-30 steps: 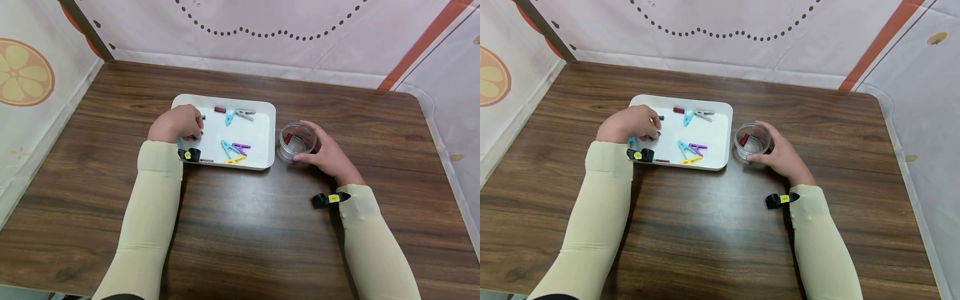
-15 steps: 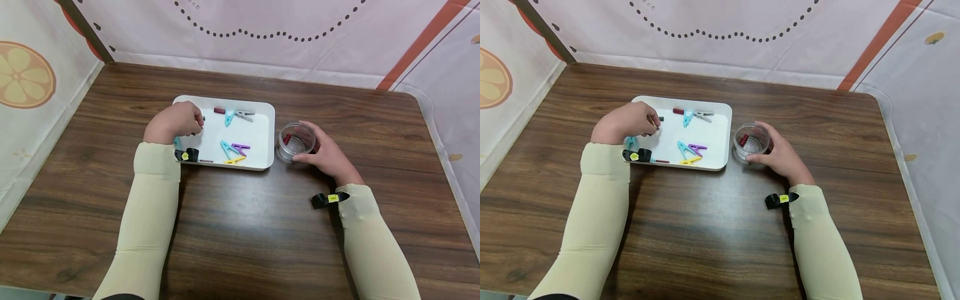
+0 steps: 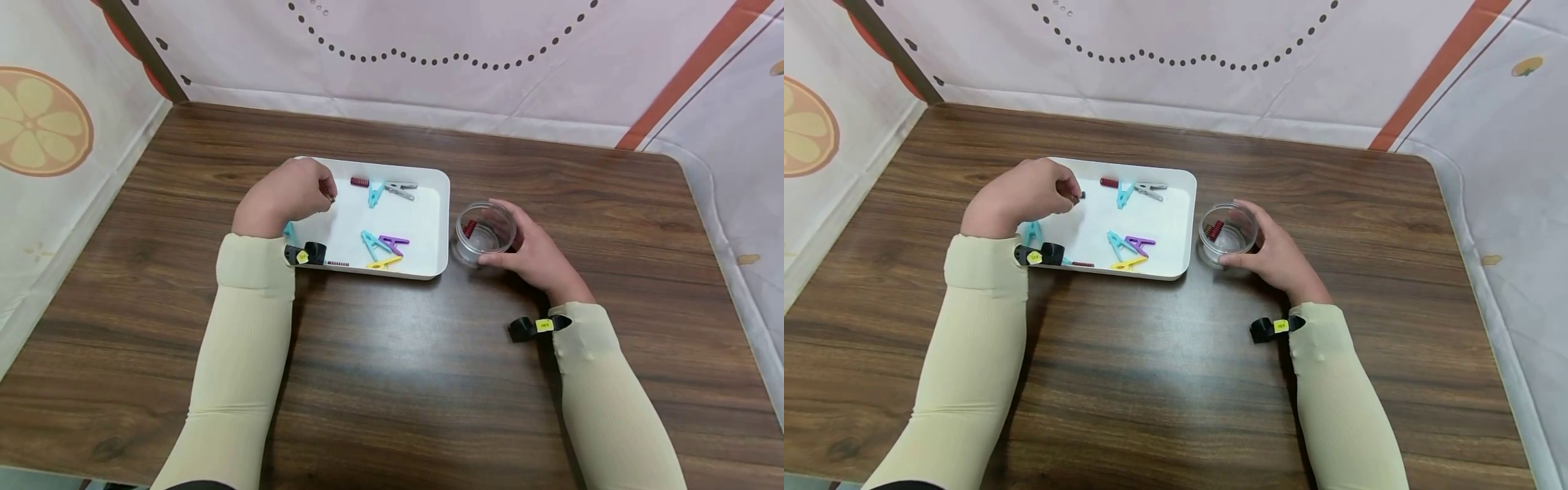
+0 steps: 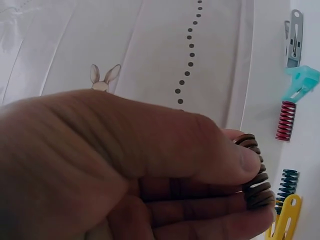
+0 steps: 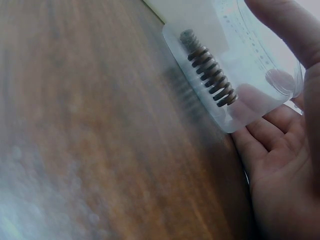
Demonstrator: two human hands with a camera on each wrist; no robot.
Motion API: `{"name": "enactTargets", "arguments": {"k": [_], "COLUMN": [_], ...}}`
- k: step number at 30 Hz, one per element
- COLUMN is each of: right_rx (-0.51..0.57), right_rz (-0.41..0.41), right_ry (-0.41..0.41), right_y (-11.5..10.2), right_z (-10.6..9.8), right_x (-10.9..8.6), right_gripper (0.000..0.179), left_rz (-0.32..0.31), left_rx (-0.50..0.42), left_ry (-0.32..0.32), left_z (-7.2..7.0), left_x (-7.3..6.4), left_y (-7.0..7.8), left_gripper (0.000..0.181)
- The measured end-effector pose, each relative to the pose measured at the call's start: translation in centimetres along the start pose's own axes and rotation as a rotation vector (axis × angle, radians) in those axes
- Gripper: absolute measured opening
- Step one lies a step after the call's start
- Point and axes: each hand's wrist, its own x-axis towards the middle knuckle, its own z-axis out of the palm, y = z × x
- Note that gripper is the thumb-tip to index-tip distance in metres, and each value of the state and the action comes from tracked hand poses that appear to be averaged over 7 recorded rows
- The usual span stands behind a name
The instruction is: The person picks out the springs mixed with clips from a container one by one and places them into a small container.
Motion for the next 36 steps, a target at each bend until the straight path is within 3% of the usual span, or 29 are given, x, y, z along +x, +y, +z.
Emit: {"name": "enactTargets", "arguments": {"k": [36], "right_rx": [-0.022], "right_rz": [0.004], "right_ry": [0.009], "right_y": [0.1], "right_z": [0.0], "right_x": [0.1], "right_gripper": [0.089], "left_rz": [0.046], "left_rx": [0.012], "left_ry": [0.06], "left_z": [-0.9], "left_x": [-1.2], "left_y": [1.4], "left_gripper": [0.028]}}
